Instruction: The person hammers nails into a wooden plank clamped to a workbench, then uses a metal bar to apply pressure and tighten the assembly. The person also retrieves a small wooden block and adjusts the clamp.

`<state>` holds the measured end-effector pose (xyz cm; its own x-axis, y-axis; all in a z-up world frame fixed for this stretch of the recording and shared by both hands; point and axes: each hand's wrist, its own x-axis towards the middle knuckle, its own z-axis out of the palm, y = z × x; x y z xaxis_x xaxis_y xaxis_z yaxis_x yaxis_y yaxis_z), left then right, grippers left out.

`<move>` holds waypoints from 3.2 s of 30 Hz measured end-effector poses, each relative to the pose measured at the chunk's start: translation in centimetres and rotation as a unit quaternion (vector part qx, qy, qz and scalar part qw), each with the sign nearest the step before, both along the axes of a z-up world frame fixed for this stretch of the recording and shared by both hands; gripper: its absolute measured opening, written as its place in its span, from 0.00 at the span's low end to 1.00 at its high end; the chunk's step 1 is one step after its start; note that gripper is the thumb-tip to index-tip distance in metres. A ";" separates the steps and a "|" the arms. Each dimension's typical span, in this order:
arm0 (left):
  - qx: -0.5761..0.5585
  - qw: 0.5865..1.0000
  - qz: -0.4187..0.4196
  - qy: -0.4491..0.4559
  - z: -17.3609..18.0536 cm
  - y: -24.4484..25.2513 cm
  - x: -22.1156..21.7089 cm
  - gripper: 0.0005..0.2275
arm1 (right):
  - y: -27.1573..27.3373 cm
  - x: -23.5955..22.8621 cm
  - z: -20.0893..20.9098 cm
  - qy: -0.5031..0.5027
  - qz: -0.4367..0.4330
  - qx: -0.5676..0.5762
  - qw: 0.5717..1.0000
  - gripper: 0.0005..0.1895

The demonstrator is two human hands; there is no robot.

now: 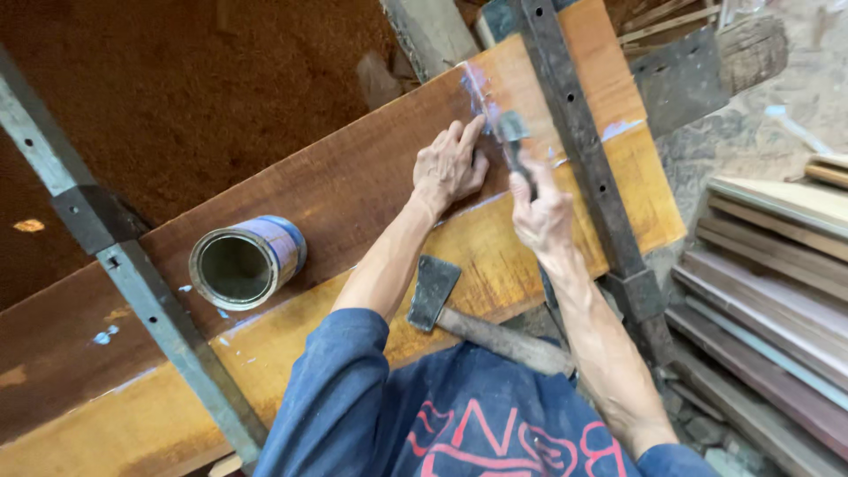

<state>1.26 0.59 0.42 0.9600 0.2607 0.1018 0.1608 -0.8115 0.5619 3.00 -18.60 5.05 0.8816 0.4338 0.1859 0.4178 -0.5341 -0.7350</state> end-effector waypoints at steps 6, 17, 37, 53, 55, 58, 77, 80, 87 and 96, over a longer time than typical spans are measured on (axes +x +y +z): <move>0.017 1.000 -0.025 0.003 -0.1 -0.7 -1.2 0.26 | -0.3 -1.4 -0.1 0.039 -0.037 -0.037 0.998 0.15; 0.010 1.000 -0.019 0.008 -0.2 -0.7 -0.9 0.27 | -0.8 -1.6 0.9 0.035 -0.018 -0.023 0.999 0.17; -0.048 0.999 0.009 0.009 -0.4 -0.3 -0.4 0.21 | 2.7 1.4 1.4 -0.039 0.038 -0.006 0.998 0.13; -0.046 0.999 0.011 0.013 -0.2 0.2 0.1 0.20 | 4.0 2.6 0.6 -0.013 0.017 0.004 1.000 0.16; -0.038 0.999 0.011 0.023 -0.2 -0.2 -0.4 0.21 | 3.7 2.0 0.6 -0.062 0.044 0.001 0.997 0.15; -0.044 0.999 0.016 -0.020 -0.2 -0.2 0.1 0.19 | 3.0 2.2 0.8 -0.024 0.031 -0.005 0.999 0.16; -0.007 0.999 -0.014 0.041 0.7 -0.1 -0.5 0.25 | -0.4 -0.8 1.4 0.043 -0.021 0.007 0.999 0.18; 0.017 0.999 -0.025 0.039 0.8 -0.5 -0.3 0.25 | -1.1 -1.1 1.0 0.038 -0.015 -0.026 0.999 0.17; 0.023 0.999 -0.022 0.039 0.3 -0.5 -0.2 0.25 | -1.6 -1.6 -0.3 0.060 -0.020 -0.013 0.998 0.17; 0.015 0.999 -0.014 0.029 0.4 -0.5 -0.2 0.24 | -0.9 -0.7 0.6 0.030 -0.020 0.000 0.999 0.18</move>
